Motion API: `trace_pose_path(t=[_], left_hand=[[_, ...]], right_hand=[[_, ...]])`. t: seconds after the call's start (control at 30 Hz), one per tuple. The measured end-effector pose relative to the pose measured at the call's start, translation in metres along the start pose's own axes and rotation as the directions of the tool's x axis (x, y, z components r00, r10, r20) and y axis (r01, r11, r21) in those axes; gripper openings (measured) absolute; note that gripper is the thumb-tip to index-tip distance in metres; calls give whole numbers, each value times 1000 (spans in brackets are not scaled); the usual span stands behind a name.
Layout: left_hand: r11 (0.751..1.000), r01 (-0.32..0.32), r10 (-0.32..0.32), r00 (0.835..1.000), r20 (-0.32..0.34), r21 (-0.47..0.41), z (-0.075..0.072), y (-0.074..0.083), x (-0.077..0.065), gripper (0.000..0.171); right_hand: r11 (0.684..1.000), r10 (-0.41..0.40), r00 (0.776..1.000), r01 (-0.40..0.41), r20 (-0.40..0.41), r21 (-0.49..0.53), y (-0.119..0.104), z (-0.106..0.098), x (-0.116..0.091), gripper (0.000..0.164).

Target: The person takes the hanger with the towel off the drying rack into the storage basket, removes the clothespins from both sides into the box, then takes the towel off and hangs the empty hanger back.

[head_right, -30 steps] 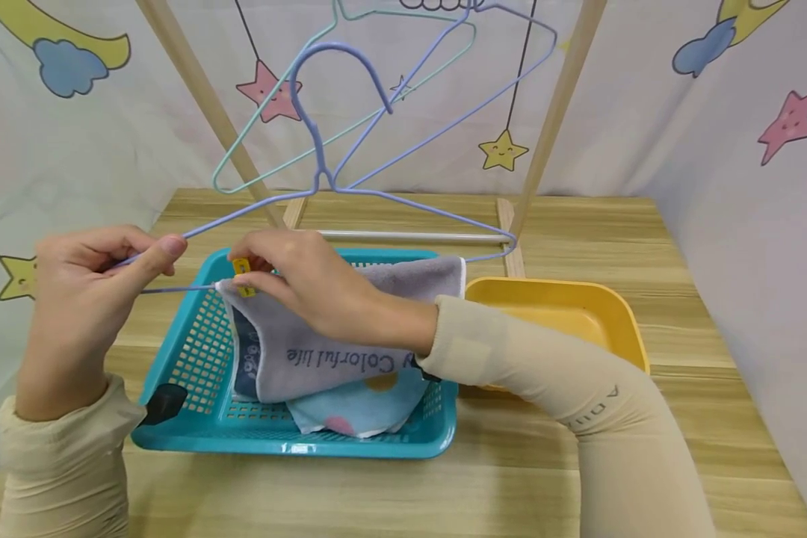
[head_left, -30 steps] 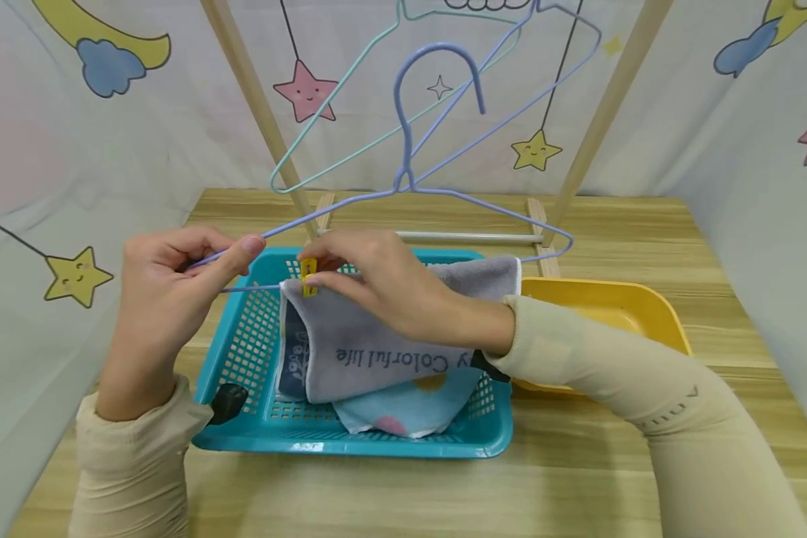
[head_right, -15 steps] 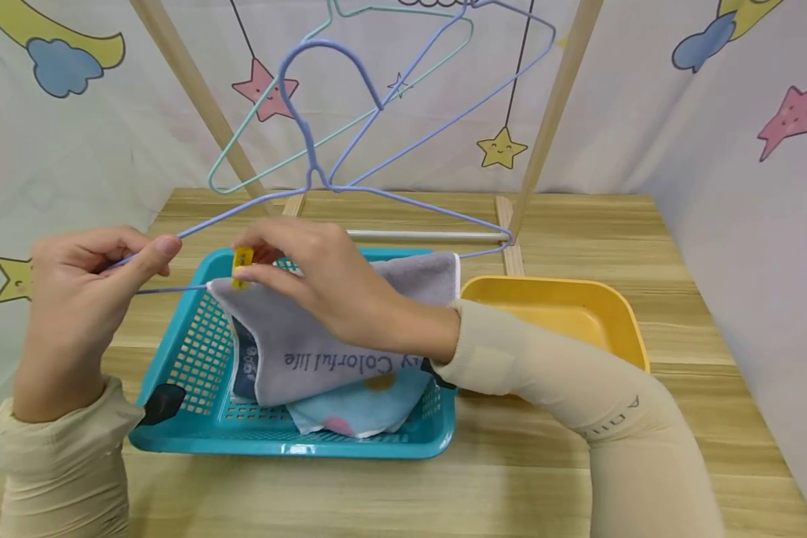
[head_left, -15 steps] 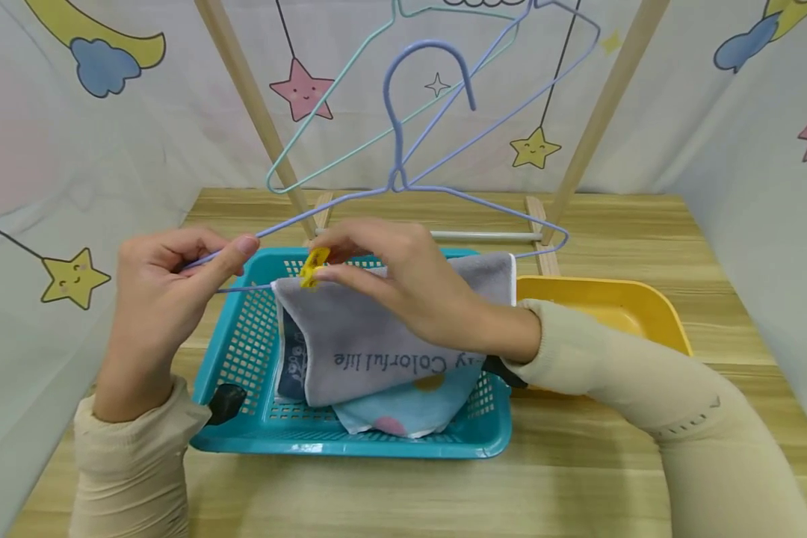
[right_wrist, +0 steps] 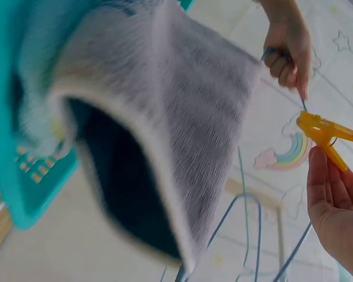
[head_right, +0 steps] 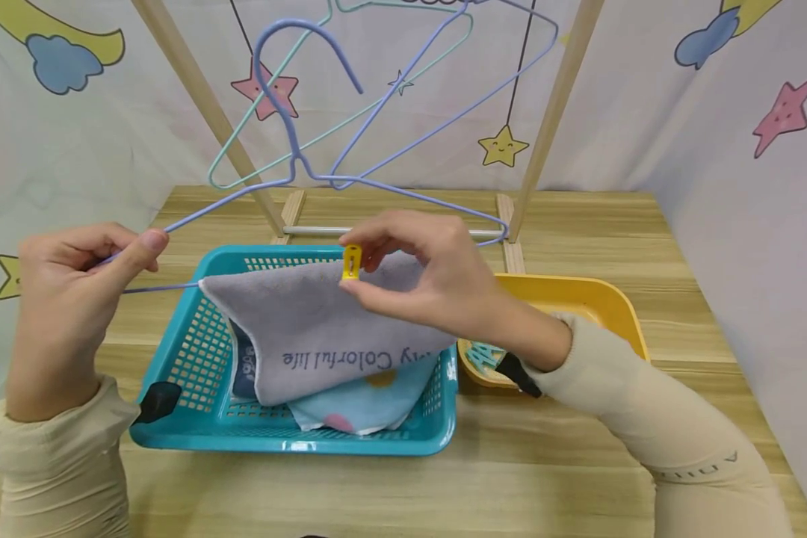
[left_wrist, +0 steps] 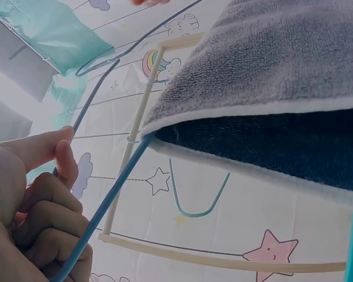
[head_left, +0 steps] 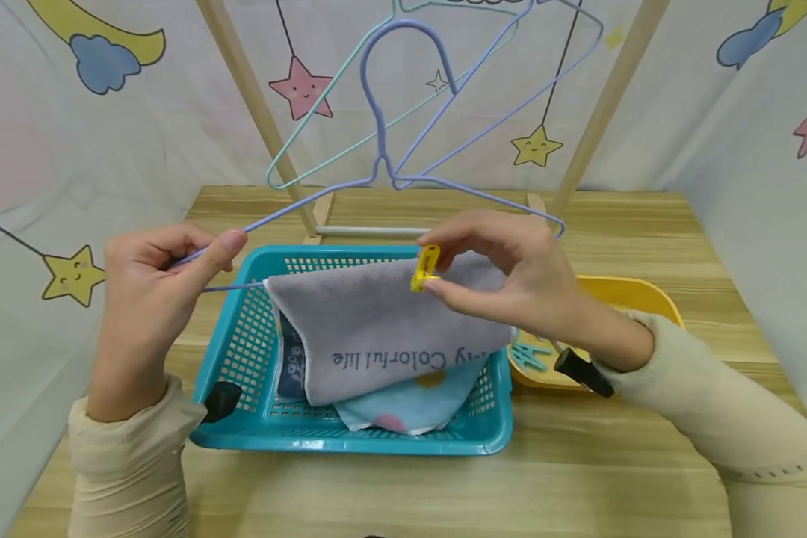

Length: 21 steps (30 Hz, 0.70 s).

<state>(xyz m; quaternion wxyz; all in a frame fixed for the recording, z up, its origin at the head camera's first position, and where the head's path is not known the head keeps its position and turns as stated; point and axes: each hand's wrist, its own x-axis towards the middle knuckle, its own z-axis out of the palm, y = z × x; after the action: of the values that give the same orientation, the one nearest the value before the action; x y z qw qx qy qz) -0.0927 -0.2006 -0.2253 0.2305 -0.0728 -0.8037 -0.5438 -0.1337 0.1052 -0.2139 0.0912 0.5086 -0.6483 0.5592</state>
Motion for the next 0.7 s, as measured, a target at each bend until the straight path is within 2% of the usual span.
trace_pose_path(t=[0.2, 0.47, 0.7], left_hand=[[997, 6, -7, 1000, -5, -72, -2, -4, 0, 12], [994, 15, -17, 1000, -17, -110, -3, -2, 1, 12], [988, 0, -3, 1000, -18, -156, -5, -2, 1, 11]], right_hand=[[998, 58, 998, -58, -9, 28, 18, -33, -30, 37], [996, 77, 989, -72, 128, -42, 18, -76, -55, 37], [975, 201, 966, -181, 163, -126, 27, -97, -82, 42]])
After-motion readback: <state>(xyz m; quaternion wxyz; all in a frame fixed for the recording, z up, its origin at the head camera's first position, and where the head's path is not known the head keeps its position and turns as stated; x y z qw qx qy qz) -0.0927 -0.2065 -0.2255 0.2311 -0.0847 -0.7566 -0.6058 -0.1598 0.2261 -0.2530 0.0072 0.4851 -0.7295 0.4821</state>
